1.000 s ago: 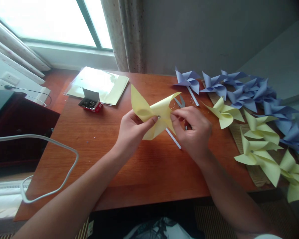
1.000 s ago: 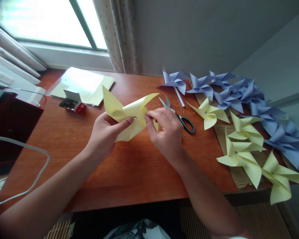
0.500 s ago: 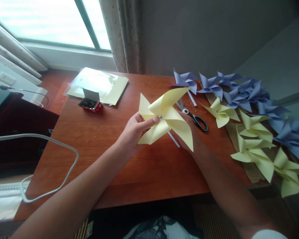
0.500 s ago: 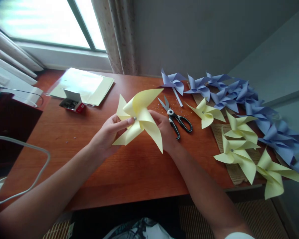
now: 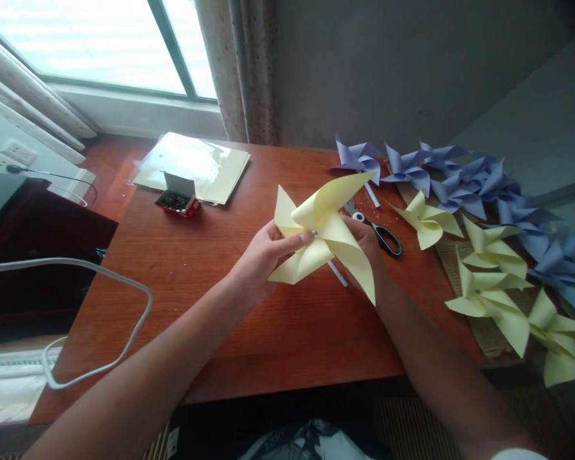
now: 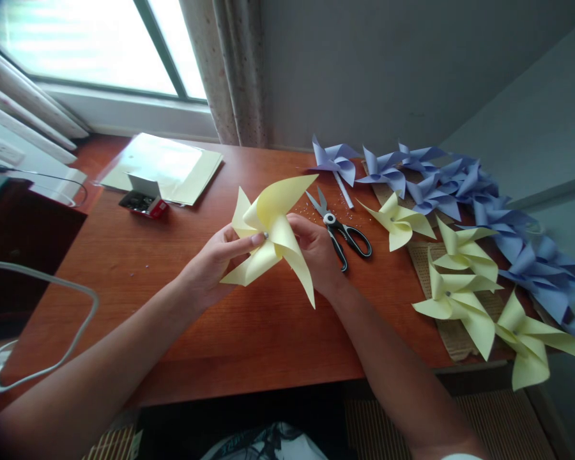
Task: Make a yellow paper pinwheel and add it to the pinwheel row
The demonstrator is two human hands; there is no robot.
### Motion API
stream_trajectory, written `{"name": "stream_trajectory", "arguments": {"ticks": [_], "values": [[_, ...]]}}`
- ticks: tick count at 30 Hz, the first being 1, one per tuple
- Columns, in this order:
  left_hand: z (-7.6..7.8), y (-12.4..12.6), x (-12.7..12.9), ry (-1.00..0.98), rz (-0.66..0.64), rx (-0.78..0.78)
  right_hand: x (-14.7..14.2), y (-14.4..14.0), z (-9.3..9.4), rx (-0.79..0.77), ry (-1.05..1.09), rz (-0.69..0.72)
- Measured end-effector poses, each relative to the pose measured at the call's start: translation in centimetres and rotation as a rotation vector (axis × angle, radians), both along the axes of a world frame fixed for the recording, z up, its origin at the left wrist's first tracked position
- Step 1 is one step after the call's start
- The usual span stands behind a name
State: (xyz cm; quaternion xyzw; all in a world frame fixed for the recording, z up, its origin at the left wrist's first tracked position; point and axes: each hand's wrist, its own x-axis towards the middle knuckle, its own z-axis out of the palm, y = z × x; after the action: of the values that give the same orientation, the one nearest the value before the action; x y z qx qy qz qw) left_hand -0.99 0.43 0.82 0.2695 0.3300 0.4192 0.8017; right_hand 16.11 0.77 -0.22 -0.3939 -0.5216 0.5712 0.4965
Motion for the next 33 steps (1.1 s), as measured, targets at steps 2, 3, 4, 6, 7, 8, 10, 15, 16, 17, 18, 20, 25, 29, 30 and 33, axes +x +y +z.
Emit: {"name": "stream_trajectory", "arguments": {"ticks": [2, 3, 4, 6, 7, 8, 10, 15, 16, 17, 18, 20, 25, 29, 30, 33], "values": [[-0.1, 0.0, 0.1, -0.01, 0.003, 0.003, -0.1, -0.1, 0.5, 0.004, -0.02, -0.002], [-0.2, 0.0, 0.1, -0.004, 0.011, 0.001, -0.2, -0.1, 0.7, 0.008, -0.029, -0.001], [-0.4, 0.0, 0.2, 0.014, 0.023, -0.004, -0.2, -0.1, 0.9, 0.014, -0.038, 0.0], [-0.8, 0.2, 0.1, 0.099, 0.068, -0.008, -0.2, 0.0, 0.9, 0.027, -0.066, -0.015], [-0.9, 0.4, 0.0, 0.169, 0.109, 0.004, -0.2, 0.1, 0.7, 0.038, -0.084, -0.037], [-1.0, 0.5, -0.1, 0.261, 0.164, 0.043, -0.2, 0.2, 0.5, 0.052, -0.103, -0.068], [-0.9, 0.7, -0.5, 0.498, 0.298, 0.228, -0.1, 0.4, -0.2, 0.08, -0.154, -0.143], [0.5, 0.0, -0.8, 0.937, 0.353, 0.937, 0.0, 0.5, -1.0, 0.115, -0.241, -0.25], [0.7, -0.3, -0.7, 0.957, 0.318, 1.01, 0.0, 0.5, -1.0, 0.128, -0.245, -0.257], [0.8, -0.6, -0.5, 0.973, 0.281, 1.065, 0.0, 0.4, -0.9, 0.146, -0.253, -0.265], [0.8, -0.9, -0.3, 0.991, 0.253, 1.106, 0.0, 0.4, -0.9, 0.168, -0.268, -0.274], [0.6, -1.2, 0.0, 1.023, 0.216, 1.163, -0.1, 0.2, -0.7, 0.214, -0.315, -0.294], [-0.2, -1.2, 0.4, 1.123, 0.296, 1.211, -0.4, -0.4, 0.0, 0.32, -0.412, -0.308], [-0.5, -1.0, 0.2, 1.219, 0.41, 1.238, -0.9, -0.9, 0.7, 0.439, -0.508, -0.304], [-0.6, -0.9, 0.1, 1.235, 0.426, 1.241, -1.0, -1.0, 0.8, 0.483, -0.542, -0.313], [-0.8, -0.9, 0.1, 1.248, 0.455, 1.225, -1.3, -1.2, 0.9, 0.612, -0.634, -0.355]]}}
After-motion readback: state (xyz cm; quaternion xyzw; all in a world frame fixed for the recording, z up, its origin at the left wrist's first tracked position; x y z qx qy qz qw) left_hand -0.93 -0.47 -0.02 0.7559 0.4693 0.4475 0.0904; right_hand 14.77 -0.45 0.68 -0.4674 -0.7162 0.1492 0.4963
